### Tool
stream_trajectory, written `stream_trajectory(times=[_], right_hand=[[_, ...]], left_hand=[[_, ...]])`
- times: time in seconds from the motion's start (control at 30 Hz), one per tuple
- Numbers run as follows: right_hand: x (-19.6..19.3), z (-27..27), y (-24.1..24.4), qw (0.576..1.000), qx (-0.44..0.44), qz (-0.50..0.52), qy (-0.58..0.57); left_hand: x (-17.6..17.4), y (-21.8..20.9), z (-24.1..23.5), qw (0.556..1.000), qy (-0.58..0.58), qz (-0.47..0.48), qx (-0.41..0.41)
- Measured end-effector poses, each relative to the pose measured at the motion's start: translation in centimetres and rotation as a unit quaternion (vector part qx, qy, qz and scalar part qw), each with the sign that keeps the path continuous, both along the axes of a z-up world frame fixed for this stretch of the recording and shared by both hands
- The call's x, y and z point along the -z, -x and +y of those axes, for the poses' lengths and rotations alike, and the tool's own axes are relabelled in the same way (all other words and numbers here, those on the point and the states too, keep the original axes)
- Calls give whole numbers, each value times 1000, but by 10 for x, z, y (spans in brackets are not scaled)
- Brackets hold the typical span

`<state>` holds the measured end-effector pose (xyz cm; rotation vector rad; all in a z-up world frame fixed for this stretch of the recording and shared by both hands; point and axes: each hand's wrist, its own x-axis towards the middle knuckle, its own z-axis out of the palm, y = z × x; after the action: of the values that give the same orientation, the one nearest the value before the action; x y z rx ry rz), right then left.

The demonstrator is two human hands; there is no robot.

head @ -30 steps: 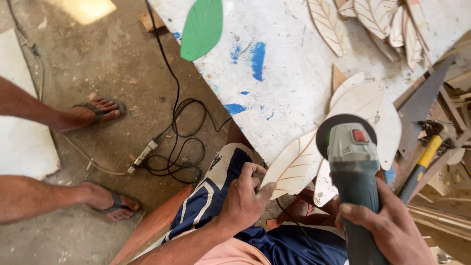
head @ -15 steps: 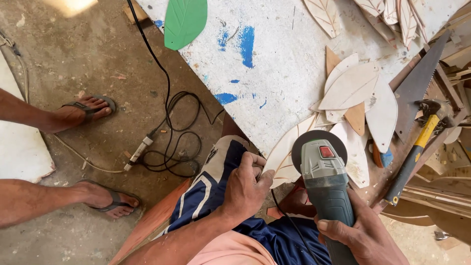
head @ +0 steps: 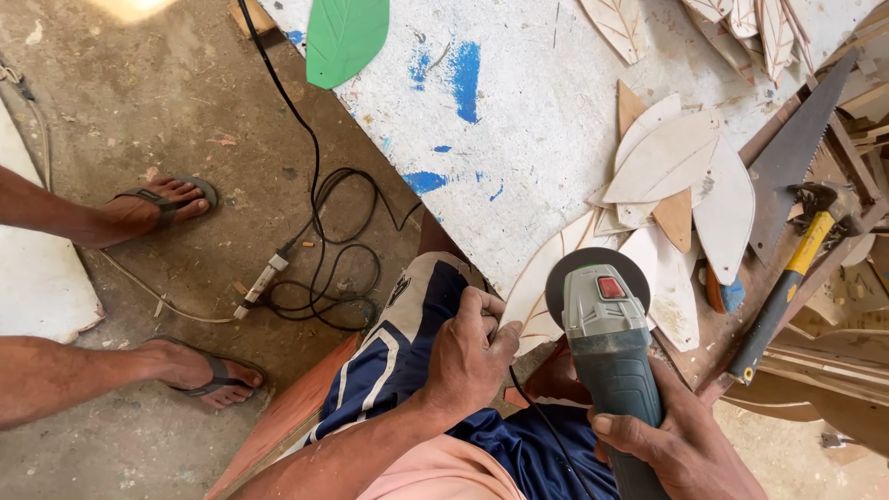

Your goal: Sanding the edges of leaf-shaped wooden cutouts using an angle grinder

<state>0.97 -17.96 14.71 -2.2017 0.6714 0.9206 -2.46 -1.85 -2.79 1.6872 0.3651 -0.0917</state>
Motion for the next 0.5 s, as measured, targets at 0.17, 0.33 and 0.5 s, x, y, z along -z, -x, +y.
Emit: stream_trajectory(times=[0.17, 0.33, 0.5], right_hand=[[-11, 18, -18, 998, 20, 33, 49], [-11, 23, -31, 998, 26, 40, 38], [-15, 38, -47, 998, 36, 42, 28]], left_hand=[[-3, -3, 4, 1000, -7, 19, 11], [-8, -4, 11, 999, -6, 25, 24], [-11, -5, 14, 999, 19, 41, 27]])
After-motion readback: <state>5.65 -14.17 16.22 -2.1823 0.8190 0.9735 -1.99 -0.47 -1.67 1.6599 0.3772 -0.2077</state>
